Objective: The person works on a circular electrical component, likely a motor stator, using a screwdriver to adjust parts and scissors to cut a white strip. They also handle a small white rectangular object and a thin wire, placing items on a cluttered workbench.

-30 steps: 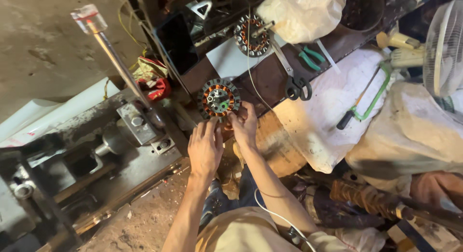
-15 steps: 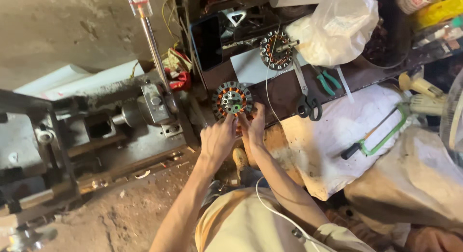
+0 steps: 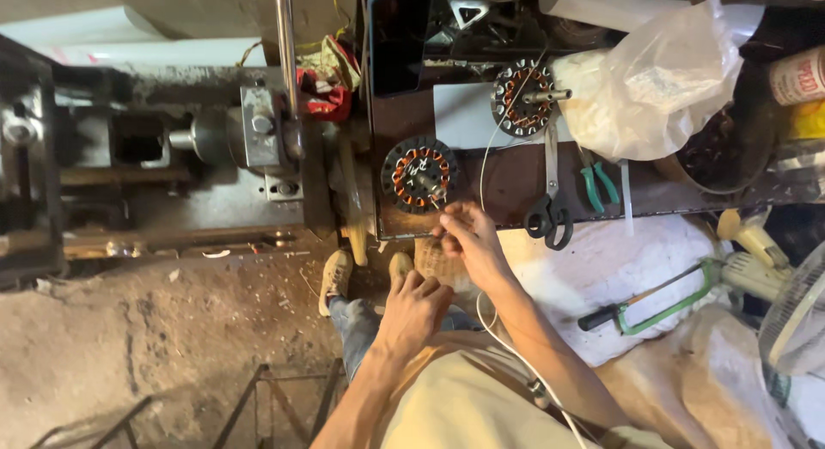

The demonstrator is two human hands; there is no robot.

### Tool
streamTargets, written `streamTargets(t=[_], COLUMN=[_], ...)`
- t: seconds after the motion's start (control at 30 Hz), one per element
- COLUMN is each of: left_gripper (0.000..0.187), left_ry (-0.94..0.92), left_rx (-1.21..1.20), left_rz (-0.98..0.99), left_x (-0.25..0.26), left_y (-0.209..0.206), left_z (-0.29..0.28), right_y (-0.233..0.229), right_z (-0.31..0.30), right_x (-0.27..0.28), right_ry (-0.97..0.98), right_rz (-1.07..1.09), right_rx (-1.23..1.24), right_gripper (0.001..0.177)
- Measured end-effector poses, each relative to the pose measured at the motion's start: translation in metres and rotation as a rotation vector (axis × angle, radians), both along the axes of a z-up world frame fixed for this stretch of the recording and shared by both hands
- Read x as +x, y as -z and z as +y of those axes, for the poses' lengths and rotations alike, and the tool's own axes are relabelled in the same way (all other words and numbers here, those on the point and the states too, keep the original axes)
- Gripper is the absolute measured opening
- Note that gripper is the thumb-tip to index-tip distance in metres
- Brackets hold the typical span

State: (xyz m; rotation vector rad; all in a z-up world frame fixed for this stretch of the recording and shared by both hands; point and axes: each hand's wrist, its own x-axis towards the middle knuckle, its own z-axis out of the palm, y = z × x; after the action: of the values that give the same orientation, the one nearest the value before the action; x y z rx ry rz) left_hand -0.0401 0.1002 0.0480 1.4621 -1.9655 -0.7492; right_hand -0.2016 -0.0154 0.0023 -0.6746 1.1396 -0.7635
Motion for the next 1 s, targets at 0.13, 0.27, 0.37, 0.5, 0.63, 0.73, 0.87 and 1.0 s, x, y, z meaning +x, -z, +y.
streamTargets(t=[0.13,0.27,0.37,0.5,0.63,0.73,0.87,1.0], left_gripper=[0.02,0.05,0.058,0.045,0.015,0.018,0.021,0.021], left_ry=[-0.115,-0.236,-0.105,-0.092,-0.446,-0.691,-0.645,-0.586], left_rx=[-0.071,-0.108,-0.118,-0.081,0.031,0.408,0.265,0.043], left_rz=[0.148,0.061,-0.08,0.025,0.343,0.859,0.904,0.516], left_x=[-0.009,-0.011,-0.007,-0.008,-0.029,-0.043,-0.044,-0.042], left_y=[0.004,0.005,0.006,0.013,0.024,0.031,0.032,0.026], left_z=[-0.026,-0.075,-0.102,-0.108,-0.107,-0.106,-0.106,-0.098], right_y=[0.01,0.008,-0.007,-0.036,-0.044,-0.037,-0.032,-0.024], right_z=[-0.011,-0.013,-0.015,-0.028,-0.053,-0.05,-0.048,-0.059], right_x=[-0.009,-0.018,-0.023,-0.036,-0.027,-0.01,-0.019,-0.027], right_ry=[-0.093,-0.173,-0.238,-0.332,-0.283,-0.249,-0.412,-0.389], right_rz=[0.587,0.855,0.877,0.79,0.801,0.808,0.712,0.677], right_rx=[-0.472,-0.839,-0.963,-0.839,-0.69,-0.658,-0.855,-0.938], right_gripper=[0.022,0.022,0.023,0.016,0.015,0.016,0.023,0.015])
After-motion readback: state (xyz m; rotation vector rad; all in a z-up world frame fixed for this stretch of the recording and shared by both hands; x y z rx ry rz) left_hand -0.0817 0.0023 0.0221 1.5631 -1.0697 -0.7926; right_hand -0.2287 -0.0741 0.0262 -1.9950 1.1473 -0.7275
